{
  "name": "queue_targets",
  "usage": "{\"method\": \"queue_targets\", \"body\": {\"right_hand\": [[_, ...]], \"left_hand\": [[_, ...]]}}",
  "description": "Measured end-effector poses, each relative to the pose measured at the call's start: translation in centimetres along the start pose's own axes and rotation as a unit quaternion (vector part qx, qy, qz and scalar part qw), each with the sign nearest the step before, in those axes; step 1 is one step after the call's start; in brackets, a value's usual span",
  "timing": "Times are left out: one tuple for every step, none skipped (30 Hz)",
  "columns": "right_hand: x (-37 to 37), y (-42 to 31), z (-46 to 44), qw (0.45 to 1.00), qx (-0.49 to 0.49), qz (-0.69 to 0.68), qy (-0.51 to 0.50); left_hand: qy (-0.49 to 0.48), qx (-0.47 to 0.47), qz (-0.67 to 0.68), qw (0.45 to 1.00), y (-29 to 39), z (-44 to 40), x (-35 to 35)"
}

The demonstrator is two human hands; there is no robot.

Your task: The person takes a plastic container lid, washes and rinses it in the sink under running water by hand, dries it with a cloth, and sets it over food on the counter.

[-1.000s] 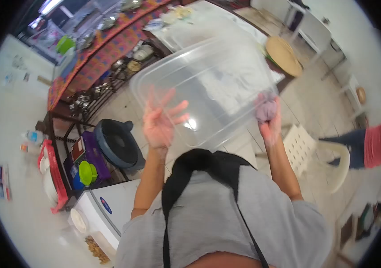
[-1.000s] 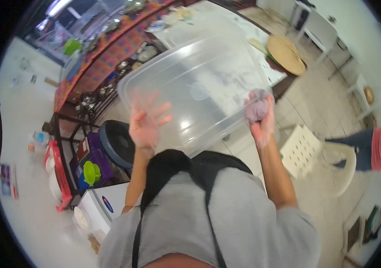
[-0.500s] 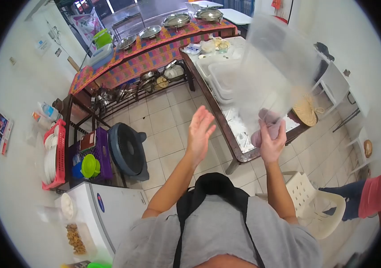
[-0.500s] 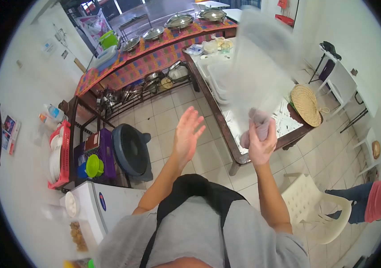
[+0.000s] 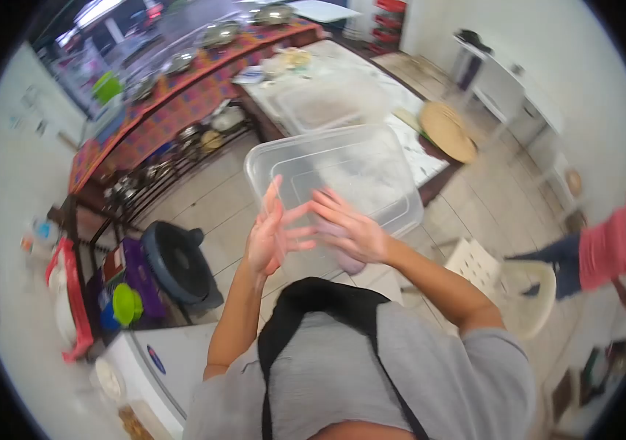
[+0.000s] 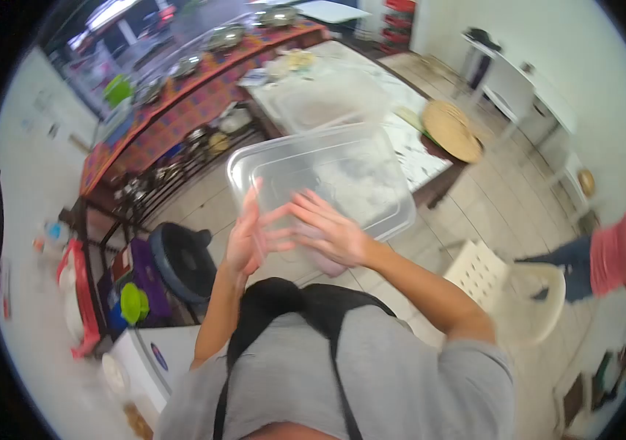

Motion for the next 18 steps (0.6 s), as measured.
{"method": "queue_targets", "body": {"right_hand": [[-0.1, -0.7, -1.4, 0.998, 0.006, 0.007, 0.066], [-0.7, -0.9, -2.8, 0.991, 0.007, 0.017, 0.13], [-1.3, 0.0, -4.1, 0.983, -0.003, 0.046, 0.18], [-2.3, 2.0, -4.8, 0.971, -0.015, 0.074, 0.227], [-3.4, 5.1, -4.6, 0.96, -0.004, 0.108, 0.258], [-4.2, 8.5, -4.4, 0.948, 0.005, 0.138, 0.286], [-6.1, 12.5, -3.8, 0.945, 0.04, 0.148, 0.29], [-7.8, 15.3, -2.2, 0.941, 0.072, 0.157, 0.292], [-9.3, 15.2, -0.1, 0.885, 0.215, 0.278, 0.305], [-9.2, 17.4, 1.4, 0.883, 0.226, 0.152, 0.381], [-9.0, 20.8, 3.1, 0.86, 0.228, 0.029, 0.455], [-7.7, 22.1, 3.3, 0.853, 0.23, 0.044, 0.467], [-5.7, 21.5, 2.6, 0.858, 0.218, 0.075, 0.458], [-2.8, 19.0, 1.3, 0.876, 0.182, 0.103, 0.434], [0.2, 15.8, -0.2, 0.898, 0.132, 0.13, 0.4], [3.4, 11.9, -1.4, 0.918, 0.073, 0.154, 0.359], [6.1, 8.1, -2.0, 0.934, 0.015, 0.171, 0.314], [8.2, 4.5, -2.2, 0.944, -0.04, 0.179, 0.275]], "left_hand": [[-0.014, -0.003, -0.04, 0.999, -0.6, -0.1, 1.3], [-0.01, 0.064, -0.056, 0.996, -1.4, -0.4, 2.8], [-0.027, 0.05, -0.053, 0.997, -1.8, 0.1, 3.5], [-0.037, 0.019, -0.065, 0.997, -1.6, 1.0, 3.7], [-0.043, -0.012, -0.078, 0.996, -1.2, 1.8, 3.7], [-0.043, 0.006, -0.089, 0.995, -0.4, 2.3, 3.7], [-0.045, -0.003, -0.089, 0.995, 0.0, 2.9, 3.4], [-0.046, 0.033, -0.099, 0.994, 0.8, 3.5, 3.0], [-0.049, 0.069, -0.106, 0.991, 1.3, 4.0, 2.7], [-0.056, 0.065, -0.103, 0.991, 1.3, 4.3, 2.6], [-0.05, 0.057, -0.085, 0.993, 1.1, 4.3, 2.5], [-0.05, 0.049, -0.067, 0.995, 0.8, 3.8, 2.6], [-0.076, 0.044, -0.063, 0.994, 0.3, 3.2, 3.2], [-0.04, 0.053, -0.095, 0.993, -0.2, 2.6, 3.3], [-0.007, 0.065, -0.127, 0.99, -0.6, 2.1, 3.1], [0.017, 0.061, -0.147, 0.987, -1.3, 1.4, 2.6], [0.036, 0.059, -0.167, 0.984, -2.1, 0.6, 1.4], [-0.035, 0.088, -0.114, 0.989, -3.3, -1.4, -2.3]]}}
Point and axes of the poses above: each hand's wrist, its own z-axis away from the middle knuckle, its own x-axis out of the palm, y = z × x, the point moved 5 cm from there along -z, towards the middle knuckle, and after that the axes turned 5 degrees about x, right-handed, at the moved point
